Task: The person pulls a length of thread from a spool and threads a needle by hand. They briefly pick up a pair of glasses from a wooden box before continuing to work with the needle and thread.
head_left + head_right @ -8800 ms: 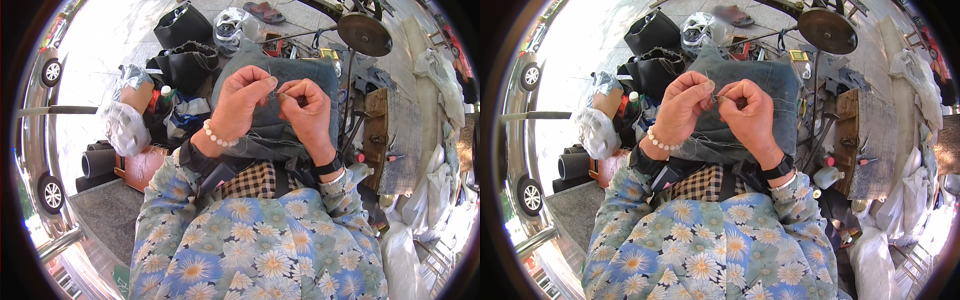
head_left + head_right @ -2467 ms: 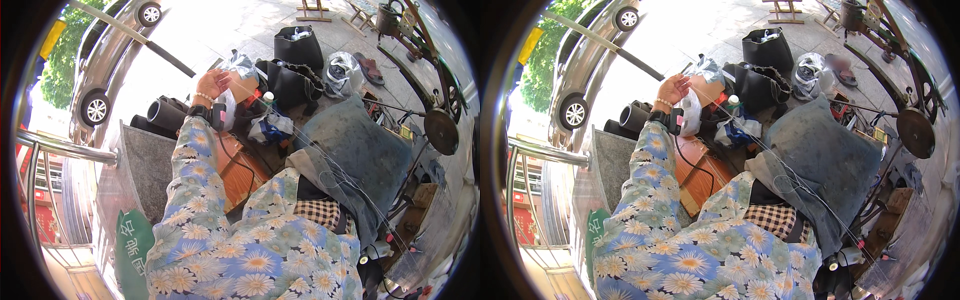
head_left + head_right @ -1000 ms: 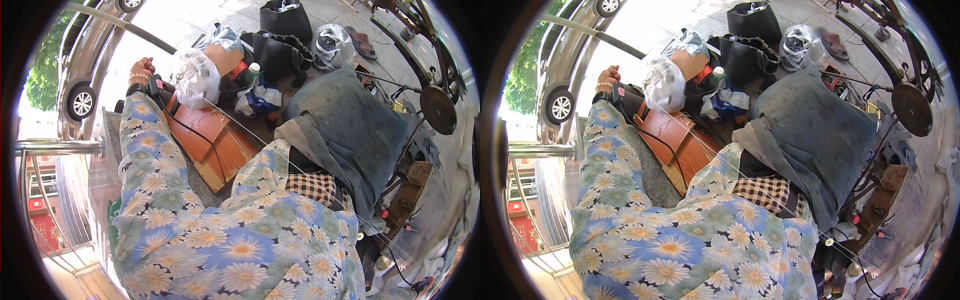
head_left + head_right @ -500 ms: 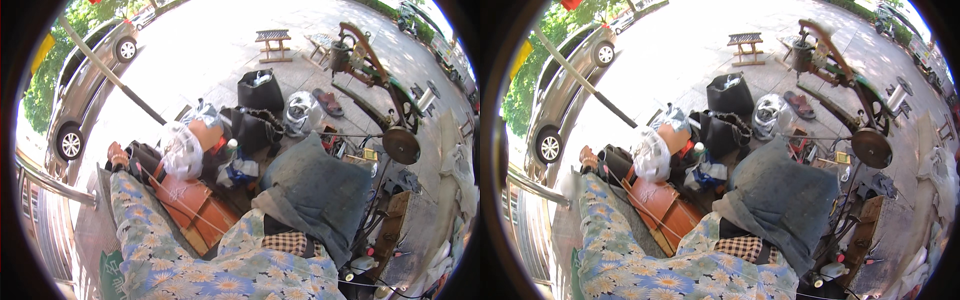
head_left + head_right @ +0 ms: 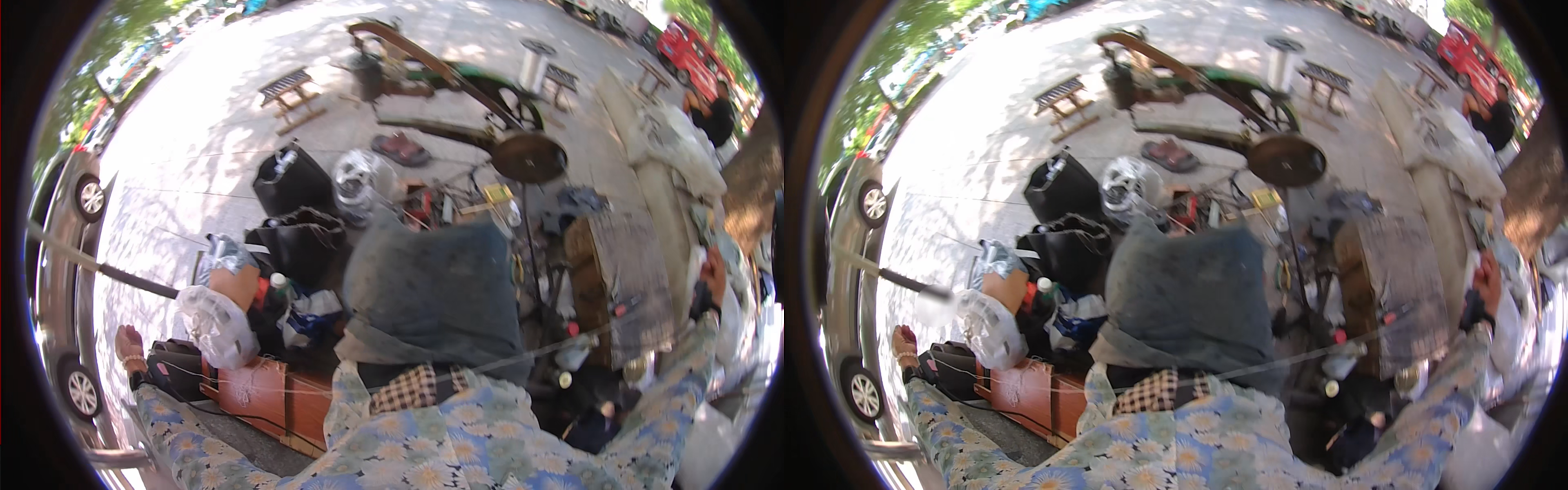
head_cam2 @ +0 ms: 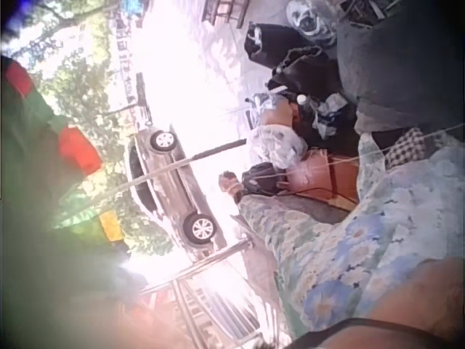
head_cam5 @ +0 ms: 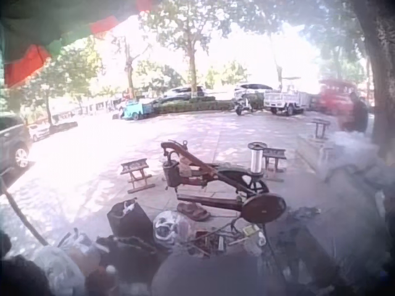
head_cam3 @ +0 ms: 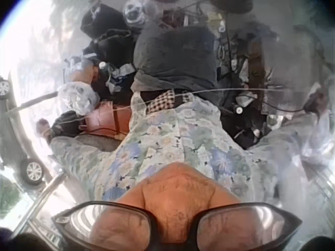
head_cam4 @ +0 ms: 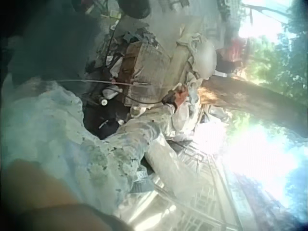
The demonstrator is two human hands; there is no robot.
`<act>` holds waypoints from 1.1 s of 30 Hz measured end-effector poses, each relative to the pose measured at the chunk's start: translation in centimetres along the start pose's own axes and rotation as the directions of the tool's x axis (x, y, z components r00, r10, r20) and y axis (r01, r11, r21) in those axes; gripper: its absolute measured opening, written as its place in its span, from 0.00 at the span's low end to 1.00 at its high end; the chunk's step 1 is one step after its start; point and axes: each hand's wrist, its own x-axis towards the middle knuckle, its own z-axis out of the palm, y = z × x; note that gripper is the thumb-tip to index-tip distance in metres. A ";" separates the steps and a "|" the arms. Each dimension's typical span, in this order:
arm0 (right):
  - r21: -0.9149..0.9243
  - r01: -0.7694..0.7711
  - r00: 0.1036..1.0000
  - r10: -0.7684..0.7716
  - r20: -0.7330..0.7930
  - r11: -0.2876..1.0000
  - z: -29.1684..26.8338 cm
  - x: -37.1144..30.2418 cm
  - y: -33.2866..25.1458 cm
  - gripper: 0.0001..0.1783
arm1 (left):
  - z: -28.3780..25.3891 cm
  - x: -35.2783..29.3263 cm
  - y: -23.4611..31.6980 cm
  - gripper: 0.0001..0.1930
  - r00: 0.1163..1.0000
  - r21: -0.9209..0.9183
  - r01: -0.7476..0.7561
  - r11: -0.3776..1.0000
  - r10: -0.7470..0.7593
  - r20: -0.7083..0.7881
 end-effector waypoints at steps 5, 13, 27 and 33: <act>0.626 -0.659 0.752 0.382 0.537 0.418 8.2 4.4 -9.5 0.06 | 20.2 -11.5 -1.9 0.14 0.941 0.295 -0.003 0.956 -0.097 0.324; 0.473 -0.644 0.700 0.213 0.682 0.601 16.5 0.8 -17.1 0.04 | 38.2 -43.1 -5.1 0.12 0.317 0.364 -0.285 0.887 -0.271 0.909; 0.471 -0.773 0.573 0.149 0.806 0.424 24.6 -10.4 -22.8 0.05 | 41.3 -60.6 -11.9 0.03 -0.247 -0.217 -0.911 0.351 -0.043 0.968; 0.483 -0.781 0.553 0.079 0.830 0.397 24.5 -9.1 -24.0 0.05 | 41.4 -61.3 -11.1 0.04 -0.303 -0.286 -0.910 0.299 -0.009 0.953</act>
